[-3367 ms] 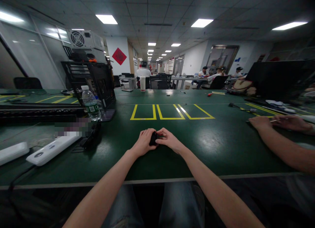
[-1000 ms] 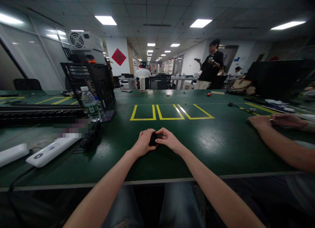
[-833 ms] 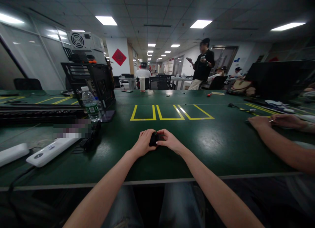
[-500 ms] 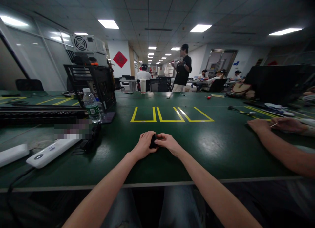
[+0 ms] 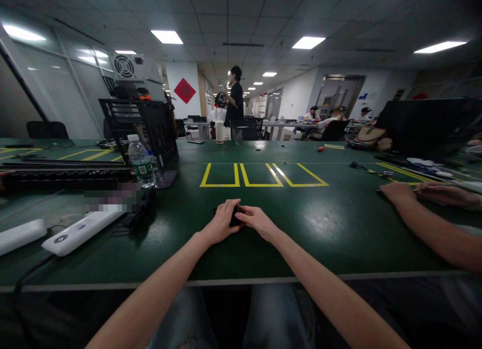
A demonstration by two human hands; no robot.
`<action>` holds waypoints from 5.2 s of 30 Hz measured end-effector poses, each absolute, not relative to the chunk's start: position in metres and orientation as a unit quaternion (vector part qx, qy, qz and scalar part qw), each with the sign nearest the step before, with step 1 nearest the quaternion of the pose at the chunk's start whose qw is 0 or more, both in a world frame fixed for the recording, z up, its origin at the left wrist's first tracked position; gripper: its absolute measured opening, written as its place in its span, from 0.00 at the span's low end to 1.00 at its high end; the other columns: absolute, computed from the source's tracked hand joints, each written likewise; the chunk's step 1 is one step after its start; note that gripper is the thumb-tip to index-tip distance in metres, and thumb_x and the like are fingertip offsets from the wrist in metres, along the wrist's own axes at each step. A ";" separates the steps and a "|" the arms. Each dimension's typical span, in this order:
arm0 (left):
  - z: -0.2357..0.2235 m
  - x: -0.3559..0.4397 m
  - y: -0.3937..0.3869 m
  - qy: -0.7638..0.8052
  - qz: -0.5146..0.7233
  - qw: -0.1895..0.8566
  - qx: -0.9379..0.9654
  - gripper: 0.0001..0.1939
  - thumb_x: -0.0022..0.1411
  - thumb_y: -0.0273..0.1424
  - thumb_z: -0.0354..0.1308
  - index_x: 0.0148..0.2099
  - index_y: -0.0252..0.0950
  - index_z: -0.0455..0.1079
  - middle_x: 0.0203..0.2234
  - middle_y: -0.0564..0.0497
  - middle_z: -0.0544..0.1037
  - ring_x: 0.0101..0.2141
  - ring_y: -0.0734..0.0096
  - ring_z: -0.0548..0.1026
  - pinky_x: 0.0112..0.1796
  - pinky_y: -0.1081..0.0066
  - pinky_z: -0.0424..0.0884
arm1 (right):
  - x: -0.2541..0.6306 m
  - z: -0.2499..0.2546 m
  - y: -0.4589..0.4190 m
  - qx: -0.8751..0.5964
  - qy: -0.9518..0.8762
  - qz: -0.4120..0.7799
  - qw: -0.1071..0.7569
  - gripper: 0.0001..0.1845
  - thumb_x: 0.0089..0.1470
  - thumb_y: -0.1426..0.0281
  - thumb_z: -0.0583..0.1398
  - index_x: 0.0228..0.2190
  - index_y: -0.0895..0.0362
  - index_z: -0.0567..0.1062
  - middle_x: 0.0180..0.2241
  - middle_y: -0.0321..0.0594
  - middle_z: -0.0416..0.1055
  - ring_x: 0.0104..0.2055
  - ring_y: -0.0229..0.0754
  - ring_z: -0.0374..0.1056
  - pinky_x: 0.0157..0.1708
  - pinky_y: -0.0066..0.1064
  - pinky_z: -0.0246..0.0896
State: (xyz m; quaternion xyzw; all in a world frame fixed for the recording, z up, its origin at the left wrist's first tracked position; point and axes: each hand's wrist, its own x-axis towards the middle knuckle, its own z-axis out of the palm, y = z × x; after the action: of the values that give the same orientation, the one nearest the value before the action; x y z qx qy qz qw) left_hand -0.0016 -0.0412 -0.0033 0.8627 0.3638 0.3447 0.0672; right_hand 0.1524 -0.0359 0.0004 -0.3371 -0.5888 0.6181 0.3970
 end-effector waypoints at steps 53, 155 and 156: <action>-0.002 -0.007 -0.033 0.416 0.314 0.008 0.853 0.32 0.40 0.33 0.62 0.48 0.36 0.55 0.39 0.48 0.66 0.40 0.62 0.62 0.42 0.63 0.55 | 0.155 -0.001 -0.034 -0.341 -0.654 0.534 0.412 0.15 0.42 0.64 0.59 0.33 0.58 0.66 0.35 0.38 0.66 0.39 0.40 0.64 0.39 0.35 0.60; -0.004 -0.009 -0.031 0.422 0.313 0.017 0.851 0.31 0.40 0.33 0.61 0.48 0.38 0.55 0.40 0.49 0.66 0.41 0.61 0.62 0.43 0.62 0.54 | 0.158 0.004 -0.035 -0.351 -0.656 0.541 0.393 0.17 0.39 0.68 0.61 0.35 0.57 0.65 0.37 0.38 0.65 0.39 0.40 0.63 0.41 0.37 0.59; -0.004 -0.009 -0.031 0.422 0.312 0.017 0.851 0.31 0.40 0.32 0.61 0.48 0.37 0.55 0.39 0.49 0.66 0.41 0.61 0.63 0.43 0.62 0.54 | 0.158 0.005 -0.036 -0.338 -0.660 0.541 0.396 0.18 0.39 0.69 0.62 0.34 0.57 0.65 0.36 0.38 0.65 0.40 0.40 0.63 0.42 0.37 0.59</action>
State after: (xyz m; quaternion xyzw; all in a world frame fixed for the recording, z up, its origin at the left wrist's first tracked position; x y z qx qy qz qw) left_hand -0.0086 -0.0309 -0.0037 0.8512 0.4216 0.3122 0.0168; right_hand 0.1580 -0.0356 0.0046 -0.3377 -0.6601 0.5414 0.3963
